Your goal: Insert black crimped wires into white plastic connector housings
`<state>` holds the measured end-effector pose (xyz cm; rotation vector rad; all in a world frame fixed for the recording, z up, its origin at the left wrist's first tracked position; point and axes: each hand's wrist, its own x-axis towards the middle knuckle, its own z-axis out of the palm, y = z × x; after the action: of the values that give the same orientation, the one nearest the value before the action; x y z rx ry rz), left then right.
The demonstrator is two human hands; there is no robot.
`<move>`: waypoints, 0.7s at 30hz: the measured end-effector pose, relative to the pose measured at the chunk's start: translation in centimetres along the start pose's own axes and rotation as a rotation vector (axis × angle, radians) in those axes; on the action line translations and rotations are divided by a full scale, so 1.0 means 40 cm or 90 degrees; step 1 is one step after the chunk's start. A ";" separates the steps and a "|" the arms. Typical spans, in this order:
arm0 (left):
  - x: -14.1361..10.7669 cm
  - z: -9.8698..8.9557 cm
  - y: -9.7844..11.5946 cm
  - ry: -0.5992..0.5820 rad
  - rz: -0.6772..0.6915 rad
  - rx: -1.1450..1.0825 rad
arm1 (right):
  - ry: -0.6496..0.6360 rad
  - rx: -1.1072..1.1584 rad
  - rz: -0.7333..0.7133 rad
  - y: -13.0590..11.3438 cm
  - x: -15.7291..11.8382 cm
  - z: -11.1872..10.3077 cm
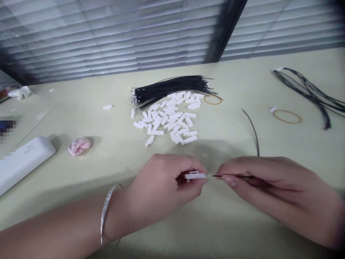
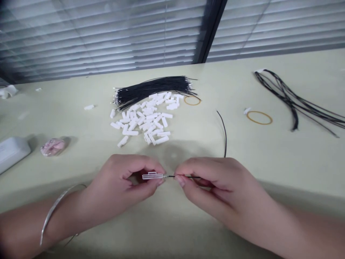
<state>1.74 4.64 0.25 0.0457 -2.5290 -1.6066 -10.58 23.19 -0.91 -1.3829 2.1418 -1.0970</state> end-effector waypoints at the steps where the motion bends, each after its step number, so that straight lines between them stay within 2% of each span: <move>1: -0.001 0.002 -0.001 -0.002 0.015 0.014 | 0.002 -0.006 -0.016 0.001 0.000 0.000; 12: 0.003 0.003 0.000 0.001 0.047 0.074 | 0.056 -0.084 -0.167 -0.016 0.013 0.002; 21: 0.002 0.001 0.002 0.003 0.074 0.108 | 0.090 -0.141 -0.215 -0.012 -0.004 -0.008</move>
<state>1.65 4.70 0.30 -0.0775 -2.6053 -1.3463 -10.42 23.36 -0.38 -1.8742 2.2376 -1.1305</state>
